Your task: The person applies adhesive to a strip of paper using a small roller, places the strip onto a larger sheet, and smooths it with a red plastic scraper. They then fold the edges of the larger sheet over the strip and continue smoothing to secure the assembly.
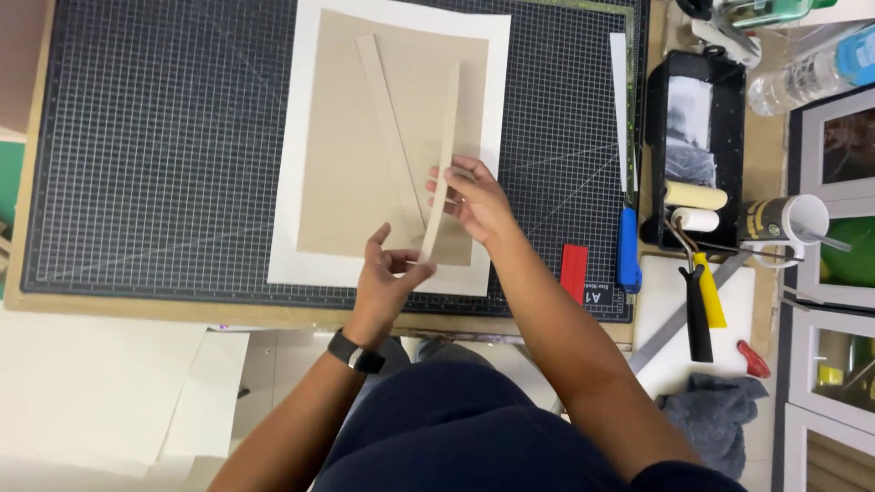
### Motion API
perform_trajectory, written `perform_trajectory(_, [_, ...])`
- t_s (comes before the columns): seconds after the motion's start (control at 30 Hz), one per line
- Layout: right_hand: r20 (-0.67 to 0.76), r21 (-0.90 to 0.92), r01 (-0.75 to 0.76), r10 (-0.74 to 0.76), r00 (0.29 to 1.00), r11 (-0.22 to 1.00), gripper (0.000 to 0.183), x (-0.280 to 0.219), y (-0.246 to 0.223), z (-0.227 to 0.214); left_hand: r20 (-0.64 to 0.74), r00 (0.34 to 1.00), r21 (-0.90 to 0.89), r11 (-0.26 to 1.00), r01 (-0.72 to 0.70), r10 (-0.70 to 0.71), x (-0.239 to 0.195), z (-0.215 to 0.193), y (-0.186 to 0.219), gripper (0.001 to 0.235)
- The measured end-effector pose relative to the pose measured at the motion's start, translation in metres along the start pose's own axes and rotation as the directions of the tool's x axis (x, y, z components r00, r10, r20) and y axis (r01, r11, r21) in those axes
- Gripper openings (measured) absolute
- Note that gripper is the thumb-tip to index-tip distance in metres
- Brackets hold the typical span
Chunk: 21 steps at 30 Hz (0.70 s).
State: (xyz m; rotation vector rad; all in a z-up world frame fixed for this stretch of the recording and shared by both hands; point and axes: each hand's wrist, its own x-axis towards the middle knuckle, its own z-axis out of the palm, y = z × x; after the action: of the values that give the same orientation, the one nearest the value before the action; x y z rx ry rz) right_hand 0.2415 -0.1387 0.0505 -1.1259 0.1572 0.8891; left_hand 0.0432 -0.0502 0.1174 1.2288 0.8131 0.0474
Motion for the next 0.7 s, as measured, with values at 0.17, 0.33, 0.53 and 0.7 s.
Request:
perform_trajectory(0.17, [-0.109, -0.070, 0.102, -0.109, 0.988, 0.992, 0.043, -0.012, -0.034, -0.023, 0.267, 0.964, 0.064, 0.998, -0.008, -0.009, 0.023, 0.009, 0.015, 0.112])
perform_trajectory(0.33, [-0.206, -0.329, 0.225, -0.303, 0.931, 0.917, 0.047, -0.045, -0.080, -0.022, 0.439, 0.889, 0.189, 0.953, -0.237, 0.134, 0.103, 0.017, 0.045, 0.087])
perform_trajectory(0.53, [-0.149, -0.824, 0.164, -0.485, 0.862, 0.542, 0.049, -0.034, -0.065, -0.013, 0.341, 0.743, 0.558, 0.513, -0.653, 0.576, 0.275, 0.068, 0.035, 0.036])
perform_trajectory(0.7, [-0.154, -0.966, -0.016, -0.519, 0.841, 0.259, 0.052, -0.005, -0.056, -0.005, 0.342, 0.680, 0.726, 0.277, -0.630, 0.649, 0.365, 0.107, 0.017, 0.035])
